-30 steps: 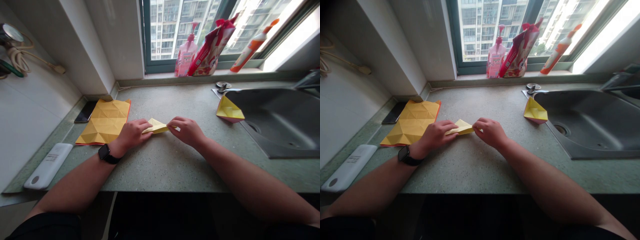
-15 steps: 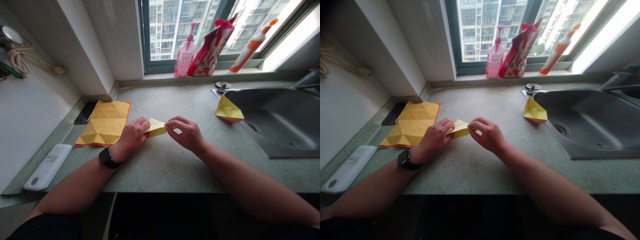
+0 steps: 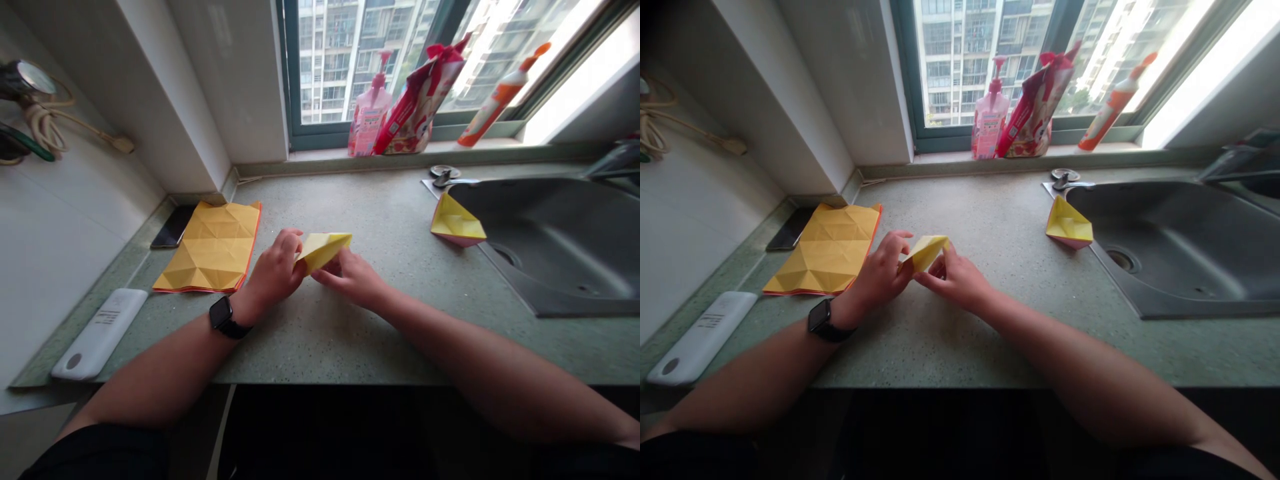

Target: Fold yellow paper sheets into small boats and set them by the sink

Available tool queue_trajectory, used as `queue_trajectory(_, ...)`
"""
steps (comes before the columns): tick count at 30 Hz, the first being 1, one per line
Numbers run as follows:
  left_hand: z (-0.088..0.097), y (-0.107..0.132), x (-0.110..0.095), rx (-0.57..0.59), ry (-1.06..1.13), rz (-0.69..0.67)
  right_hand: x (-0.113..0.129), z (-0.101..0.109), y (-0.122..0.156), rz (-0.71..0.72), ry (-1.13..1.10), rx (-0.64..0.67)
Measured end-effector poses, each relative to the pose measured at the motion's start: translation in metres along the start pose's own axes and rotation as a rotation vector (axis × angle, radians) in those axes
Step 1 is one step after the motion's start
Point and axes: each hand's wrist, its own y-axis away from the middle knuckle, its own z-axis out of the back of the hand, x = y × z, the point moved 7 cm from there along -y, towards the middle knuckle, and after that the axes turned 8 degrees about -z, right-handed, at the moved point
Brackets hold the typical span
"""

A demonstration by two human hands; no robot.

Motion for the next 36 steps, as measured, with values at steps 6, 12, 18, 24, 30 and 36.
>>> queue_trajectory(6,-0.007,0.000,-0.002,-0.018,0.123,0.037,-0.008,0.002,-0.005,-0.075,0.018,-0.113)
queue_trajectory(12,-0.010,0.002,0.014,-0.028,0.322,0.228,-0.004,0.015,-0.006,-0.014,0.106,-0.171)
queue_trajectory(18,-0.011,0.002,0.027,-0.028,0.428,0.281,0.003,0.022,-0.007,0.121,0.059,-0.208)
queue_trajectory(24,-0.015,0.002,0.026,0.036,0.436,0.258,0.005,0.033,-0.007,0.164,0.077,-0.315)
queue_trajectory(30,-0.011,0.004,0.030,0.038,0.453,0.287,-0.003,0.043,-0.010,0.131,0.051,-0.321)
queue_trajectory(36,-0.017,0.006,0.036,0.067,0.786,0.342,-0.016,0.038,-0.023,0.073,-0.296,-0.065)
